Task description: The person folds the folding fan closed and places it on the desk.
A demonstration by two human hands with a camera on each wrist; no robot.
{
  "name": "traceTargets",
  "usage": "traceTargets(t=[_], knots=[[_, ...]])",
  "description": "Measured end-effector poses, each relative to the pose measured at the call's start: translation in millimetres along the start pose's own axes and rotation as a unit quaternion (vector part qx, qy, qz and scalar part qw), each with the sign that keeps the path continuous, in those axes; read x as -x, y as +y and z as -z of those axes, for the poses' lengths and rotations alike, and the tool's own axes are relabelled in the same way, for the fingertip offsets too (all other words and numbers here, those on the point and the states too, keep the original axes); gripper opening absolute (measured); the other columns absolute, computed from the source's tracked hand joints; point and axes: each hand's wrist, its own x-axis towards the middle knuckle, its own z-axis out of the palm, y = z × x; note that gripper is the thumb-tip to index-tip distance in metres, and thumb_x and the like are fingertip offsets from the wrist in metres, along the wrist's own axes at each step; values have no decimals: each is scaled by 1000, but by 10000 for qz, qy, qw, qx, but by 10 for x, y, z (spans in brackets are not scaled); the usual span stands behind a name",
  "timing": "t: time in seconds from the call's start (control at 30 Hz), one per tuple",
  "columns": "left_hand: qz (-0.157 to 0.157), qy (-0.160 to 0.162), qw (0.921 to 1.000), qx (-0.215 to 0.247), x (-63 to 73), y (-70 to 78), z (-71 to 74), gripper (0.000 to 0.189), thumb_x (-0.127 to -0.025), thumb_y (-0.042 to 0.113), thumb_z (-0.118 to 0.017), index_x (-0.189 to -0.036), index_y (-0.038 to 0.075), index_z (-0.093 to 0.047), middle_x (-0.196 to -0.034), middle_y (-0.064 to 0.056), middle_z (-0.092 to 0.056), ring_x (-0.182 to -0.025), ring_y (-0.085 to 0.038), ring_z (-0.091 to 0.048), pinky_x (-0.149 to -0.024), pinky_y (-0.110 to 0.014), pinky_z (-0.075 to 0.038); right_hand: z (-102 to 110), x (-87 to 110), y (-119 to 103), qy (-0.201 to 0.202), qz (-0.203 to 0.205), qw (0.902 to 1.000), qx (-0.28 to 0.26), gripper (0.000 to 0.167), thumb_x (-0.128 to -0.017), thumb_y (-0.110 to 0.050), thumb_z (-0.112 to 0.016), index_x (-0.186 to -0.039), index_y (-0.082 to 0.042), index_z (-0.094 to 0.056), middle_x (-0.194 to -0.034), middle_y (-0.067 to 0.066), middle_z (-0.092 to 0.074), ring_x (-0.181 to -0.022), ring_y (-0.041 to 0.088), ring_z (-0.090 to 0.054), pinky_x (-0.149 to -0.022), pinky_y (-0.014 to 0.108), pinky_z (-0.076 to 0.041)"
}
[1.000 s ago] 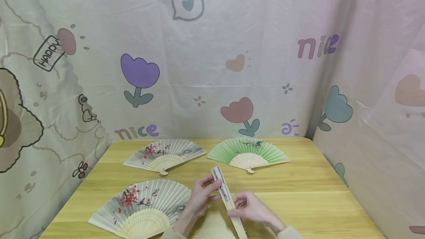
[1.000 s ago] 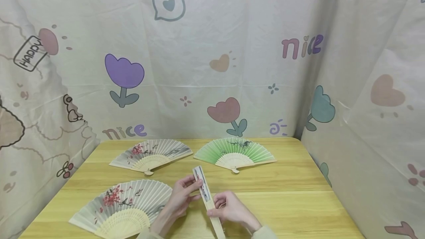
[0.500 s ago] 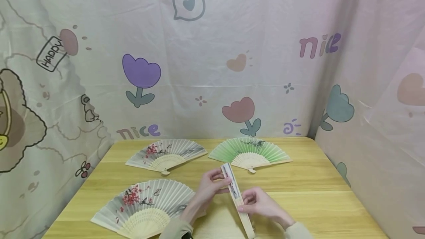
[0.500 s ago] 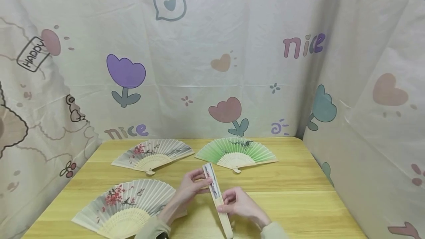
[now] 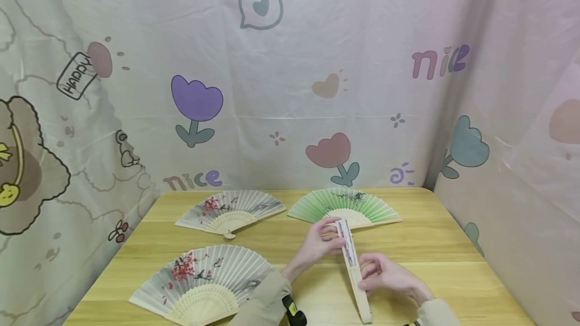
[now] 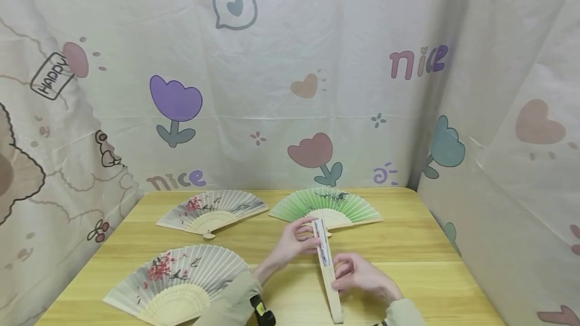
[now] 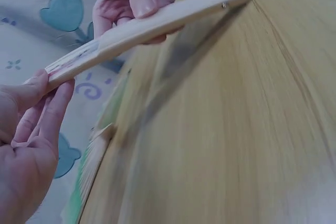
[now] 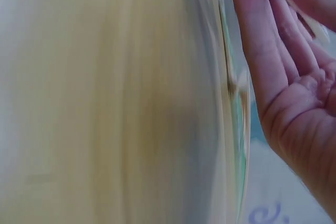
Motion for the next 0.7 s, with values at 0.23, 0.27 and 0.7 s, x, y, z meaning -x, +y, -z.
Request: traceTargets(t=[0.23,0.27,0.7], knots=[[-181,167,9967,-775,-225,-170,-341,50,-81,-9,-75,-129,-5,-61,-111,-31,-68,-90,-28,-71,-75,-13,-59,318,372,17,-78,-363,9993,-103,42,-88,8,-64,-112,30,-39,-91,-5,-71,-80,5,-69,-72,23,-64],[-186,187,9960,-849,-249,-192,-395,50,-81,-9,-76,-128,-5,-61,-110,-31,-68,-91,-32,-71,-73,-13,-58,352,416,17,-64,-431,9990,-84,42,-88,7,-64,-112,31,-39,-90,-6,-71,-78,4,-69,-71,21,-63],[518,820,9896,-1064,-380,-308,-844,64,-74,-15,-79,-132,-13,-53,-102,-22,-68,-65,-20,-72,-62,-30,-66,607,624,61,129,-819,9963,232,43,-89,4,-65,-112,31,-40,-84,-9,-69,-67,0,-65,-58,10,-54]])
